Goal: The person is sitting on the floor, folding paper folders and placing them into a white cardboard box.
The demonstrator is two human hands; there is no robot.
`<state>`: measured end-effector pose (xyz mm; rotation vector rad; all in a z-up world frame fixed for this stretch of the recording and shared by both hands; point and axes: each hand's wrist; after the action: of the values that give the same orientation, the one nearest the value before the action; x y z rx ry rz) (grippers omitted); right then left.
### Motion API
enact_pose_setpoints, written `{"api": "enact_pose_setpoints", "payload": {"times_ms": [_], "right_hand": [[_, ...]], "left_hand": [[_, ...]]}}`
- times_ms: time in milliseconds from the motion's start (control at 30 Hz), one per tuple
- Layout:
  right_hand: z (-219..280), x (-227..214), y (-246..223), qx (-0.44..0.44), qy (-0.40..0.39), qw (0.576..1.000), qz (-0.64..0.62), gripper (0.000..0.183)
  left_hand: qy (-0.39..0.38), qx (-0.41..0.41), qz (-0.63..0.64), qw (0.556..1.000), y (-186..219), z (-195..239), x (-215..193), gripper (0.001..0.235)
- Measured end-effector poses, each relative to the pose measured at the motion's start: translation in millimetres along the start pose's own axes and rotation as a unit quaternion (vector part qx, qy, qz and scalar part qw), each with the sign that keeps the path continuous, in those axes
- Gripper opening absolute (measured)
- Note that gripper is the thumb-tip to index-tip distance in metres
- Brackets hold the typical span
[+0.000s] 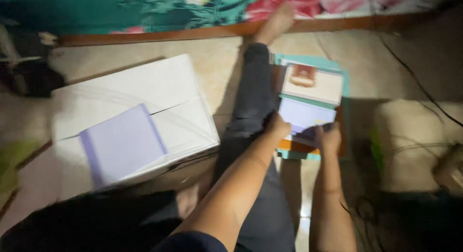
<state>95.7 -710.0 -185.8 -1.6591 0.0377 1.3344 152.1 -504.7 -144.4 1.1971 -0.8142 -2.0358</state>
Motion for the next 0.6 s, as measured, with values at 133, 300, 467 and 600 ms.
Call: {"api": "enact_pose_setpoints", "payload": {"times_ms": [133,300,467,600], "right_hand": [[101,-37,-72,-0.142,0.118,0.979,-0.084,0.055],[222,-55,-200,-0.332,-0.072,0.931,-0.130,0.041],[300,-24,-300,-0.425,-0.292,0.855,-0.052,0.036],[340,36,-349,-0.453,-0.310,0.835,0.038,0.039]], "left_hand": [[0.014,0.151,0.148,0.977,56,157,-118,0.062],[0.255,0.315,-0.002,0.914,-53,228,-250,0.058],[0.467,0.134,-0.206,0.849,-183,279,-370,0.037],[0.524,-0.004,-0.245,0.816,-257,280,-368,0.050]]}}
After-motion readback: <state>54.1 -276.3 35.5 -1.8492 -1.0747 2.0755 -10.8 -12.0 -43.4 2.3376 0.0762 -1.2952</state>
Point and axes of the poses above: each hand's wrist, its own z-axis away from the middle knuckle, its own x-axis out of the palm, y = z × x, and after that the axes turned 2 degrees about -y, right-handed
